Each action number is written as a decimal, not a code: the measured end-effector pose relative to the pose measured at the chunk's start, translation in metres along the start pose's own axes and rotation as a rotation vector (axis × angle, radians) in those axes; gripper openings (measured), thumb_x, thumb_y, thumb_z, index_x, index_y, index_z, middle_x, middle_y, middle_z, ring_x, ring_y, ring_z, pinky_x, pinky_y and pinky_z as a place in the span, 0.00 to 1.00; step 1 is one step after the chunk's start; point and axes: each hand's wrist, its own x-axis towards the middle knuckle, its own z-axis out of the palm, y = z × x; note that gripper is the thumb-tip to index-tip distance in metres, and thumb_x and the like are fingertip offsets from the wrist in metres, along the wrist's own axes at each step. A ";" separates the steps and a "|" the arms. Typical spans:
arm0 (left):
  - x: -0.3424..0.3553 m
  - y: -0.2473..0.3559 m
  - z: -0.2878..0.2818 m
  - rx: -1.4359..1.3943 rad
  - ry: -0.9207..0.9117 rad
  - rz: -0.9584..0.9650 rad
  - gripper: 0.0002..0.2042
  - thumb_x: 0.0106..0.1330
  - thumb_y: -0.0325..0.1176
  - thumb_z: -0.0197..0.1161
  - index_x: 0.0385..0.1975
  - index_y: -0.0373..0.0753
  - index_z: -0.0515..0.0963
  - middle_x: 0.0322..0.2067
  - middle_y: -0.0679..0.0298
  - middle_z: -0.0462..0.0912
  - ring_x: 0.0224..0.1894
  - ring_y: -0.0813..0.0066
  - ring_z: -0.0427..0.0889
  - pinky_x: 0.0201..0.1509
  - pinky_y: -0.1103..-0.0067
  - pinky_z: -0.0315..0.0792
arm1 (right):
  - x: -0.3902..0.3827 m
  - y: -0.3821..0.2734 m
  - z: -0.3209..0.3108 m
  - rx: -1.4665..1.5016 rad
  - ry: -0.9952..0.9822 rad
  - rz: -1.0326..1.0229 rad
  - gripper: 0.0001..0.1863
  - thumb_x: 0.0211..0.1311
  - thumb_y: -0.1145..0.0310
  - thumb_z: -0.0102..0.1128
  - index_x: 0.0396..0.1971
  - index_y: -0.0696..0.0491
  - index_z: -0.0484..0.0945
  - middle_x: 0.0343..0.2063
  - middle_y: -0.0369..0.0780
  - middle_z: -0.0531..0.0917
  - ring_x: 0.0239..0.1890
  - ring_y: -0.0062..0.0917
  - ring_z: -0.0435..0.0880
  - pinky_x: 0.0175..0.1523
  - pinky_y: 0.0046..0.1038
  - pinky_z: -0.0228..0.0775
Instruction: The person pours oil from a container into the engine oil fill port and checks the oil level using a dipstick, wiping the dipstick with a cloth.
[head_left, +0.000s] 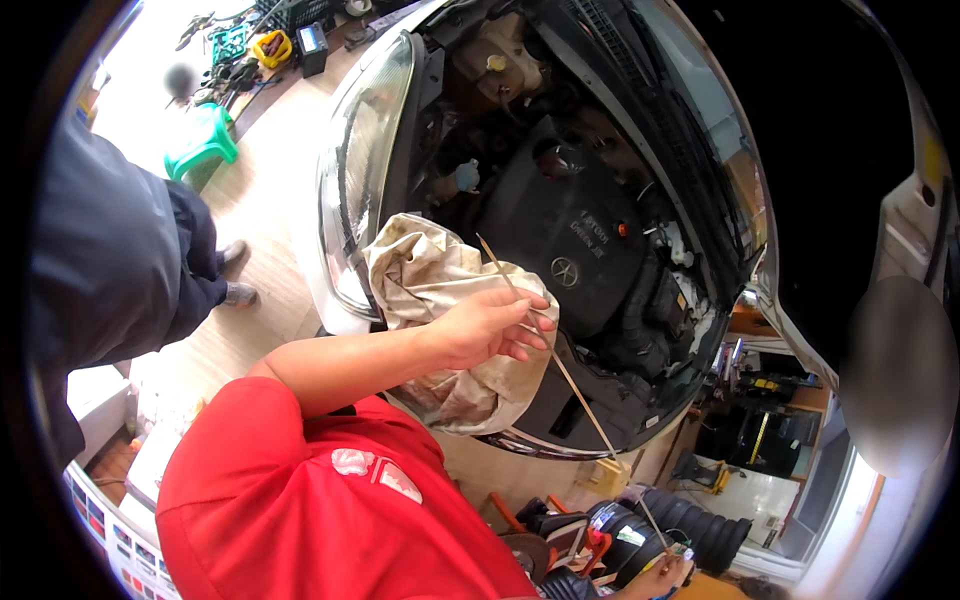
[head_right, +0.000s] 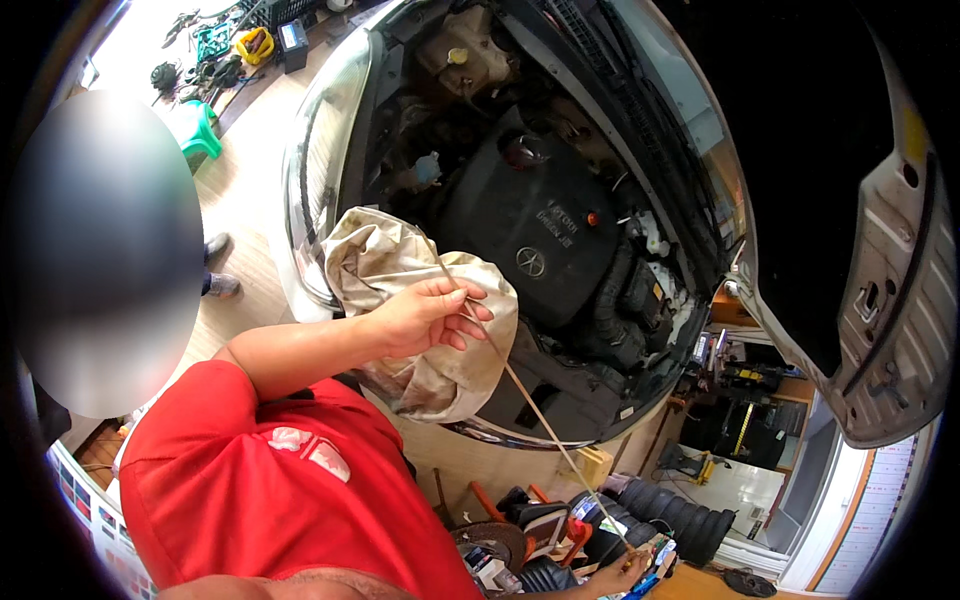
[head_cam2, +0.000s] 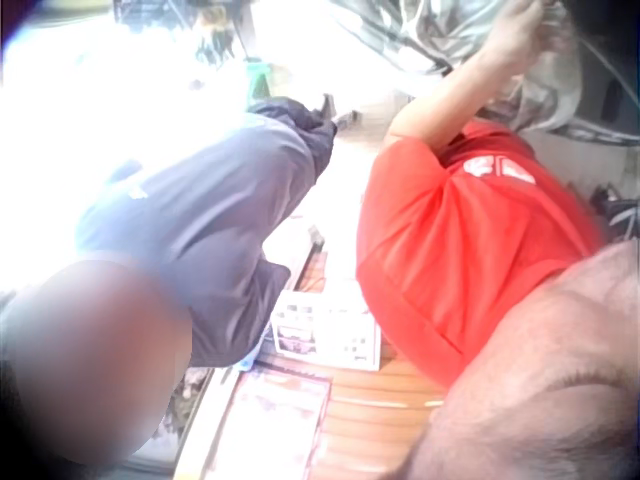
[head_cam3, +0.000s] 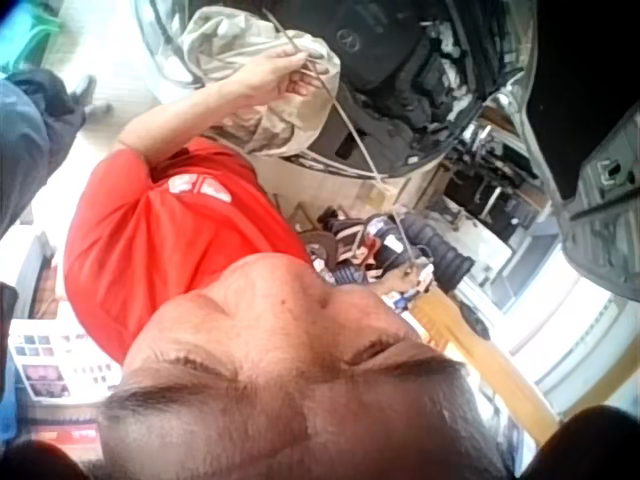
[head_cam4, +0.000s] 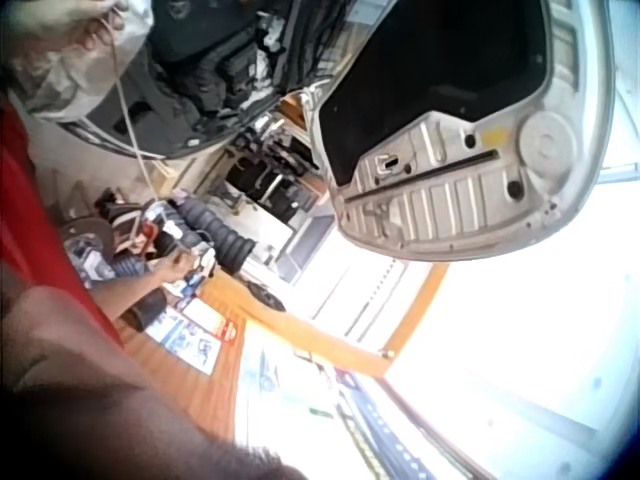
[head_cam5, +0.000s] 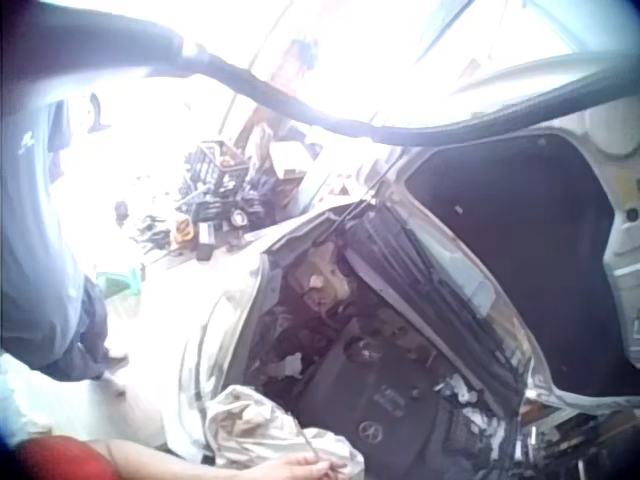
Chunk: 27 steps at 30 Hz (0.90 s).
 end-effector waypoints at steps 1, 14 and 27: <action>0.002 -0.001 0.000 0.003 -0.010 0.001 0.17 0.79 0.39 0.48 0.60 0.37 0.67 0.51 0.58 0.80 0.49 0.67 0.83 0.48 0.73 0.78 | -0.004 0.012 0.002 0.001 -0.014 0.030 0.10 0.60 0.71 0.68 0.35 0.63 0.85 0.37 0.48 0.87 0.41 0.36 0.84 0.46 0.33 0.75; 0.008 0.007 -0.002 0.015 -0.003 0.042 0.16 0.78 0.40 0.48 0.57 0.38 0.68 0.51 0.61 0.80 0.46 0.70 0.83 0.46 0.73 0.79 | -0.007 -0.013 0.013 0.186 -0.046 0.272 0.08 0.59 0.74 0.68 0.38 0.61 0.85 0.38 0.46 0.87 0.41 0.32 0.85 0.49 0.29 0.77; 0.017 0.006 -0.015 -0.095 -0.094 0.052 0.16 0.78 0.40 0.49 0.58 0.38 0.67 0.49 0.61 0.80 0.47 0.70 0.83 0.47 0.75 0.79 | 0.023 -0.034 0.005 0.282 -0.040 0.285 0.08 0.59 0.75 0.68 0.38 0.61 0.85 0.37 0.45 0.87 0.40 0.30 0.84 0.46 0.27 0.76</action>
